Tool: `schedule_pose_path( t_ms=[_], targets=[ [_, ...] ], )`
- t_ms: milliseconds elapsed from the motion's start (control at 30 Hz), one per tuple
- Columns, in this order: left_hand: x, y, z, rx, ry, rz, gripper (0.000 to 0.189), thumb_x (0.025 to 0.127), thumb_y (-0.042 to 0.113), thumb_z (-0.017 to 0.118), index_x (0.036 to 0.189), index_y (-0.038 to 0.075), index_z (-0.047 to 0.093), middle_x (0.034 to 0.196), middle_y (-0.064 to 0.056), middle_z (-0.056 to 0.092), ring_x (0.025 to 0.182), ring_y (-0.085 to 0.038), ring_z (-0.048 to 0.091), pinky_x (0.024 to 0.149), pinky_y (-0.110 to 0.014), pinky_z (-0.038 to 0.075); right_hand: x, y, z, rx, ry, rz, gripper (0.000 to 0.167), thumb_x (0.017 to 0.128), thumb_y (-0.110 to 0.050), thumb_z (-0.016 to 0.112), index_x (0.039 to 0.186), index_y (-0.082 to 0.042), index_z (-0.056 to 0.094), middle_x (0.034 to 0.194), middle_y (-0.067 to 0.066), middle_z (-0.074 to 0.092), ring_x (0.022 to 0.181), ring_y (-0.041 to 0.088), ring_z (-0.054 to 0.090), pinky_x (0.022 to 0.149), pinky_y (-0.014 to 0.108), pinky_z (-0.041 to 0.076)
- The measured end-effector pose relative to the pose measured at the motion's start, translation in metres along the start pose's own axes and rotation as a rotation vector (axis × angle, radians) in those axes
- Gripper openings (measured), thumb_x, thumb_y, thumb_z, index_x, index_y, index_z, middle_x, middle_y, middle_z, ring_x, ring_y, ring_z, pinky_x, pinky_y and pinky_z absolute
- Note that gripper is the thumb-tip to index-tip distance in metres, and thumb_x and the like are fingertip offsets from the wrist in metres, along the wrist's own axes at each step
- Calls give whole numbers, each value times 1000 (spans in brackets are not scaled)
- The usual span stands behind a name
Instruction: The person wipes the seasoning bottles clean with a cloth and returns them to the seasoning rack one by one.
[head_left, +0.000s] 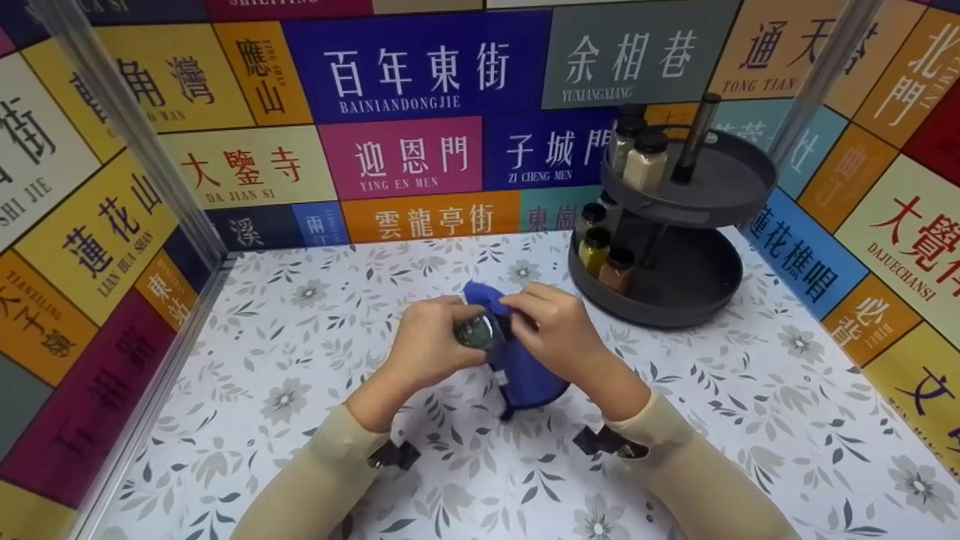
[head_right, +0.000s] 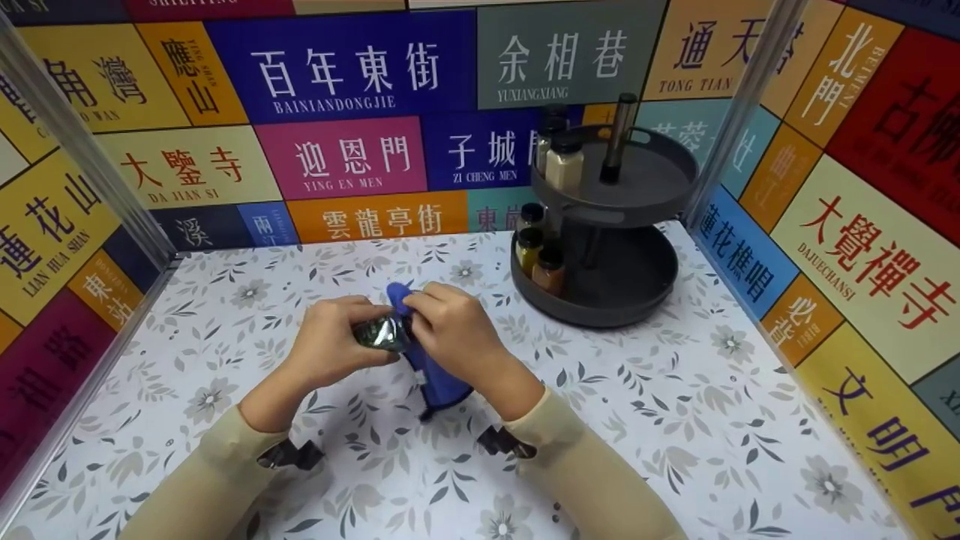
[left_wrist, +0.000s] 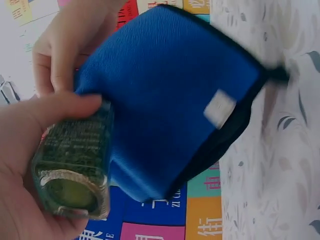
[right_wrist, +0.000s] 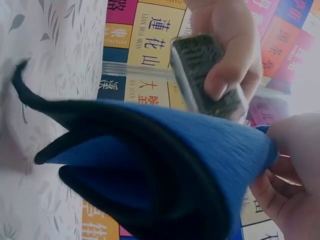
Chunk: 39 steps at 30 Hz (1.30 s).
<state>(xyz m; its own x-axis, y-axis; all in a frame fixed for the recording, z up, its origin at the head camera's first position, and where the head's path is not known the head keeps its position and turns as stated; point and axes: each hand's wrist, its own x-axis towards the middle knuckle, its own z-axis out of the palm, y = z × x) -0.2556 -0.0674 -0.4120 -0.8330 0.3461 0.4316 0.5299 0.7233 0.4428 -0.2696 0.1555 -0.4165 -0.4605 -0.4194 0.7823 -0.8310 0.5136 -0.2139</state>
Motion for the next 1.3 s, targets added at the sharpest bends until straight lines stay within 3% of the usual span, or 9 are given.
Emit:
schedule_pose_path(
  t_ms=[100,267,400,533,700,800,900,1100,1300],
  targets=[
    [0,-1,-1,-65,-26,31,47,67,28,93,112,19,84,98,0,79,85,-17,70,79,-37,56,1,7,-3,116,-13,92,21,90,4,71,102,-9,83,86,4,75,71,13,65,64,30,56],
    [1,-5,-3,-226,-11,-67,48,69,33,95,114,21,84,102,3,80,88,-14,70,80,-36,58,2,12,-8,252,8,207,25,89,4,72,102,-13,86,89,1,80,70,9,69,61,32,59],
    [2,-9,-7,-318,15,-144,48,70,32,94,115,20,83,108,3,80,94,-14,71,84,-37,60,2,9,-7,259,20,141,27,86,7,73,103,-10,86,90,4,81,76,13,75,65,28,63],
    [2,-11,-11,-345,34,-163,46,71,31,95,114,19,83,105,2,80,90,-14,71,80,-36,59,2,3,-8,245,40,56,28,83,8,73,102,-9,86,87,5,80,74,15,75,66,26,62],
    [1,-9,-12,-293,-7,-74,45,76,30,93,118,22,82,98,0,78,83,-14,66,73,-33,55,2,-2,-11,212,59,46,28,83,7,71,100,-9,86,83,4,79,70,13,72,65,25,60],
    [1,-8,-14,-275,-28,-22,49,76,28,94,123,20,81,105,-1,78,89,-14,68,78,-34,57,2,-3,-12,188,63,60,27,83,7,72,99,-10,86,82,4,78,69,13,71,65,24,59],
    [2,-8,-14,-300,-64,-14,52,76,27,94,126,18,80,115,-2,78,99,-16,70,86,-37,59,2,-3,-12,163,68,68,26,83,7,73,99,-10,86,81,3,78,68,13,70,64,26,59],
    [2,-12,-17,-449,-114,-95,52,76,25,94,126,20,80,119,-1,78,101,-18,71,88,-38,61,2,-6,-12,151,77,44,26,82,8,73,99,-7,85,81,5,78,68,14,71,64,27,60],
    [1,-12,-16,-505,-76,-162,50,77,28,92,125,21,80,115,-2,79,93,-18,72,79,-35,61,2,-13,-13,117,91,-18,26,78,11,74,96,-5,84,77,6,75,66,14,69,62,25,59]
  ],
)
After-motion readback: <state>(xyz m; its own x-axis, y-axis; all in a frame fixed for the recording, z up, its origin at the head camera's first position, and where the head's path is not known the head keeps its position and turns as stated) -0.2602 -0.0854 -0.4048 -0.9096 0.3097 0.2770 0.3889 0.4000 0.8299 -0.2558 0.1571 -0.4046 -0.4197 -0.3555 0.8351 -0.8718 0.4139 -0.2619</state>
